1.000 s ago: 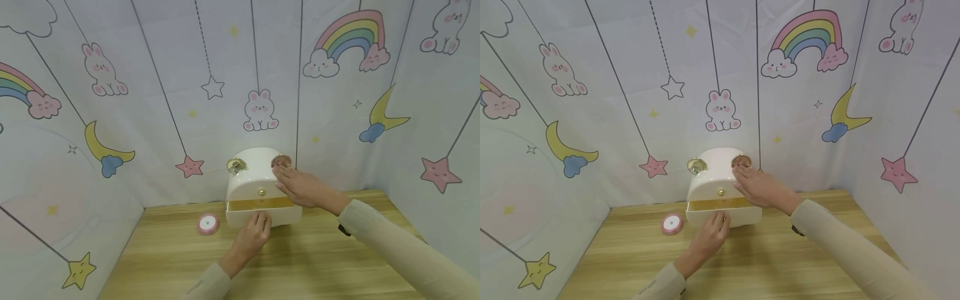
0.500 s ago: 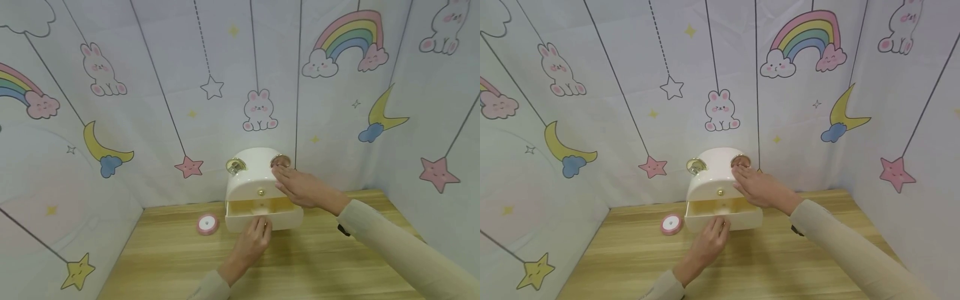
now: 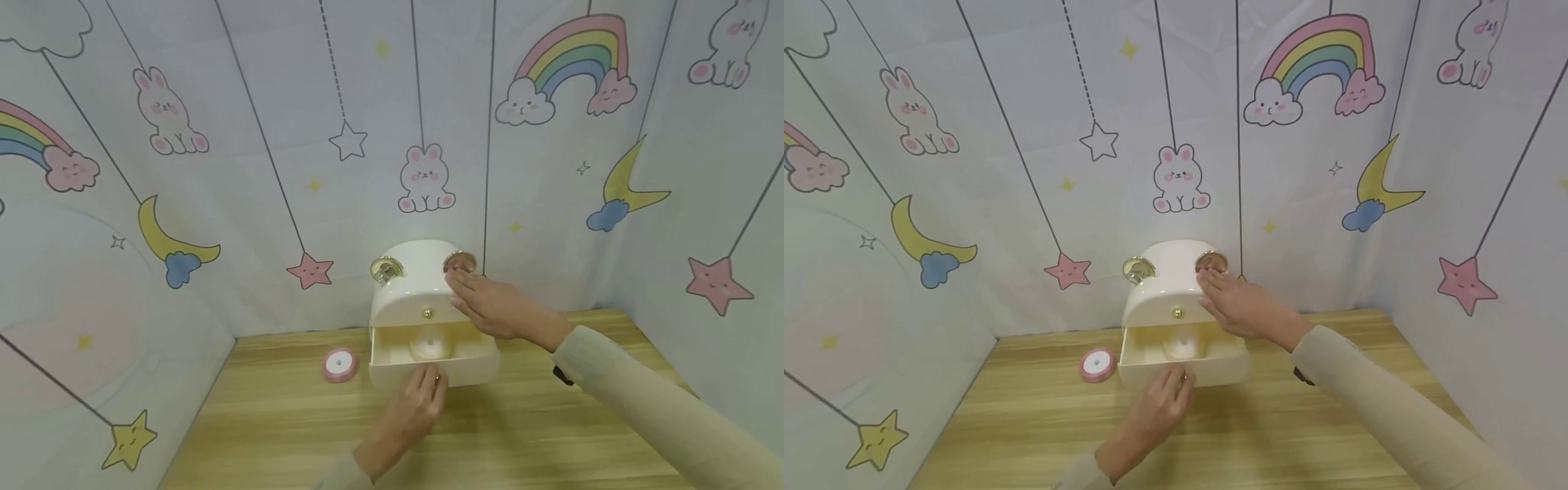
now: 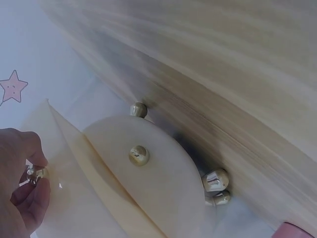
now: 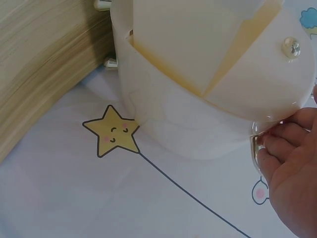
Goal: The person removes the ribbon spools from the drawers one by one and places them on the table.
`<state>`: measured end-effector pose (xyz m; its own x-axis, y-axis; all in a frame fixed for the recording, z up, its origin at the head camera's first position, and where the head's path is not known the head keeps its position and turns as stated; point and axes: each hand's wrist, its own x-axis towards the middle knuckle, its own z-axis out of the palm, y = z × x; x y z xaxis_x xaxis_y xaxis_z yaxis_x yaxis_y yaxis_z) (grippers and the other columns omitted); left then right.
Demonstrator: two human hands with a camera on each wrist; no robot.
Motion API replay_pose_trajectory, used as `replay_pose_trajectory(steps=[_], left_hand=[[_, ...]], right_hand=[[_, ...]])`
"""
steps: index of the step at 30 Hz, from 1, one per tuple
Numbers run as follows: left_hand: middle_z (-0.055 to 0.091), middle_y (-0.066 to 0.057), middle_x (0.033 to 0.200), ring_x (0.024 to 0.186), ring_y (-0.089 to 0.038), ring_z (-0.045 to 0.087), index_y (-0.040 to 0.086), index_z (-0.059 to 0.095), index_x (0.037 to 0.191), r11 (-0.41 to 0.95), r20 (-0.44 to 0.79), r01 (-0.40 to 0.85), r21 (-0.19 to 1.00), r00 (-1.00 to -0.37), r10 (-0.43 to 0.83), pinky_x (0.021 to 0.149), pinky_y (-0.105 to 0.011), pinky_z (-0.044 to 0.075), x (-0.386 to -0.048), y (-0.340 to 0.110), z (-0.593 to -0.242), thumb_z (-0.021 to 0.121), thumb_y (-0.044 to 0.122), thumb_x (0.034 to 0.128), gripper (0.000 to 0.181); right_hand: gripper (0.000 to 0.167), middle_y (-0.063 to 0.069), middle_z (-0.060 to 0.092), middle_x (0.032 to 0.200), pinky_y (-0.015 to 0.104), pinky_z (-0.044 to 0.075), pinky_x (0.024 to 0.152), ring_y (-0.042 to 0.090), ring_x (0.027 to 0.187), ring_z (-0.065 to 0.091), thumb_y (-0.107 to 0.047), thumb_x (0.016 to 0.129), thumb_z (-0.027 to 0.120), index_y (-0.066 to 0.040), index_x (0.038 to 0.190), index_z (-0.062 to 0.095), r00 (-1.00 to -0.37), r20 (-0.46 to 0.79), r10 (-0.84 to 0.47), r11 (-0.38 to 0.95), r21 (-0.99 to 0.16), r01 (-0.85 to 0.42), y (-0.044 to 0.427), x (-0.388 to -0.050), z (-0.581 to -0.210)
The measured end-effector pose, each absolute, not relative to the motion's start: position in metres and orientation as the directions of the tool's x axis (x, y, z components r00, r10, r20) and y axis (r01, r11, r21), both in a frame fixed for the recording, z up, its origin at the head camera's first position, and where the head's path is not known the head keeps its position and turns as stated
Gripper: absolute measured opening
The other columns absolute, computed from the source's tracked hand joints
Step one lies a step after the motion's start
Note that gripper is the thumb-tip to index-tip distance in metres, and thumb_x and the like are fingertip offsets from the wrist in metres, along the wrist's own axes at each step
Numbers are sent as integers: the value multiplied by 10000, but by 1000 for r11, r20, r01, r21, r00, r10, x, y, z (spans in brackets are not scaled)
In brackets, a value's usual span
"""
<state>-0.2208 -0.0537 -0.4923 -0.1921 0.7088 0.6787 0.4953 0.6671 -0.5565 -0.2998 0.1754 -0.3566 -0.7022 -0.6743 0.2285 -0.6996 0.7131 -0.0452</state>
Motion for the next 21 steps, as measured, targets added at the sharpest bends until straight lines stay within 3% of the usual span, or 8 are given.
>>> replay_pose_trajectory(steps=[9,21], left_hand=[[676,-63,880,826,-170,663,46,771,941,648,705,492,-581,-94,703,740,-211,603,-212,-53,-494,377,-34,1016,408],[695,-59,887,841,-170,675,47,789,968,635,687,498,-591,-103,719,773,-233,620,-196,-57,-493,430,-17,1014,367]], right_hand=[[563,268,361,1659,566,367,1247,429,1546,379,-265,1137,391,71,1587,350,-700,229,-677,711,-42,-702,175,-300,-356],[553,283,372,1648,572,363,1248,445,1540,382,-241,1134,397,100,1568,364,-683,241,-689,698,-31,-715,175,-300,-356]])
